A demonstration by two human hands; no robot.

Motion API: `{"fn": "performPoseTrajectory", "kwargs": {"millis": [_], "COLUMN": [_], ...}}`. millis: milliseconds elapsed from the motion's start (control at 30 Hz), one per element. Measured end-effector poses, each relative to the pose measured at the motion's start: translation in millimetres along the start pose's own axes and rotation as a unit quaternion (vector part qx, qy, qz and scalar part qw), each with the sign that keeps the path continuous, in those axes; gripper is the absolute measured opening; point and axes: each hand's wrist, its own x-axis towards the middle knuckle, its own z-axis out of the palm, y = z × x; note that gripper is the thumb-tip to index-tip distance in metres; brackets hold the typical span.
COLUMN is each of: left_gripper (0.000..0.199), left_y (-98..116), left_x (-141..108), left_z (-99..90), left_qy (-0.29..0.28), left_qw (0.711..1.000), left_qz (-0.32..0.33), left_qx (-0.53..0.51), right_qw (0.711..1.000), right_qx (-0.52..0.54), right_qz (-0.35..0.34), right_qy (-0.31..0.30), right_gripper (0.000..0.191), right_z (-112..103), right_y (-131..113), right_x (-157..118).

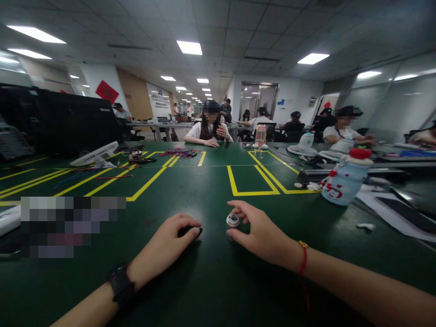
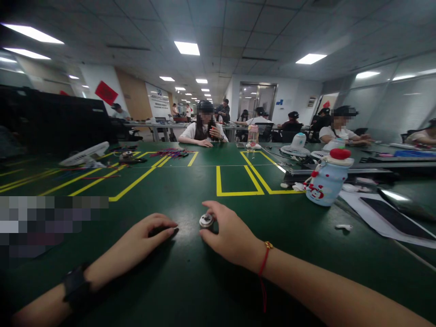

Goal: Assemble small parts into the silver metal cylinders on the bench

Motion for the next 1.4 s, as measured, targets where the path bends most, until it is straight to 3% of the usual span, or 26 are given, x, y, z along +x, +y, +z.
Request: {"fn": "performPoseTrajectory", "kwargs": {"millis": [100, 200, 333, 433, 567, 733, 867, 1000, 1100, 1167, 1267, 1333, 1400], "left_gripper": [0.030, 0.025, 0.020, 0.022, 0.022, 0.023, 0.035, 0.039, 0.040, 0.038, 0.034, 0.033, 0.033], "left_y": [24.1, 50.7, 62.7, 51.6, 31.8, 26.1, 19.9, -0.7, -15.3, -19.9, -20.3, -19.7, -20.6], "left_x": [13.3, 26.6, 33.2, 29.0, 20.8, 16.3, 7.2, -5.0, -9.3, -9.7, -9.5, -9.5, -9.7], "left_z": [7.4, 17.5, 21.2, 19.1, 28.1, 38.5, 17.6, -11.0, -20.6, -20.4, -14.7, -10.6, -7.9], "left_qy": [0.034, 0.054, 0.071, 0.071, 0.001, -0.023, -0.023, -0.019, -0.018, -0.018, -0.016, -0.012, -0.009], "left_qw": [0.999, 0.994, 0.993, 0.995, 0.999, 0.997, 0.999, 1.000, 0.998, 0.998, 0.999, 0.999, 0.999], "left_qz": [0.027, 0.094, 0.094, 0.062, 0.049, 0.056, 0.025, -0.023, -0.055, -0.062, -0.049, -0.039, -0.036], "left_qx": [0.010, 0.010, -0.023, -0.025, 0.017, 0.055, 0.015, 0.008, -0.001, -0.007, -0.006, 0.000, 0.007], "right_qw": [0.997, 0.995, 0.995, 0.997, 0.998, 0.998, 0.993, 0.964, 0.941, 0.937, 0.928, 0.910, 0.909], "right_qx": [0.063, 0.084, 0.087, 0.067, 0.045, 0.040, -0.032, -0.155, -0.205, -0.214, -0.267, -0.328, -0.351], "right_qz": [0.040, 0.050, 0.037, 0.026, 0.017, 0.018, 0.067, 0.160, 0.231, 0.248, 0.214, 0.159, 0.088], "right_qy": [0.015, 0.013, 0.012, 0.022, 0.028, 0.046, 0.091, 0.145, 0.141, 0.123, 0.147, 0.199, 0.209], "right_gripper": [0.072, 0.064, 0.056, 0.049, 0.036, 0.037, 0.041, 0.049, 0.057, 0.059, 0.066, 0.072, 0.069], "right_z": [8.0, 12.6, 11.8, 9.6, 11.3, 4.1, -38.9, -100.0, -131.4, -140.5, -140.2, -132.1, -116.6], "right_y": [11.1, 14.9, 13.4, 12.6, 11.8, 12.5, 36.8, 89.9, 127.6, 141.3, 138.2, 121.2, 95.5], "right_x": [-6.1, -7.9, -7.1, -8.3, -9.6, -8.7, -23.1, -63.2, -96.6, -111.4, -114.9, -104.9, -88.1]}}
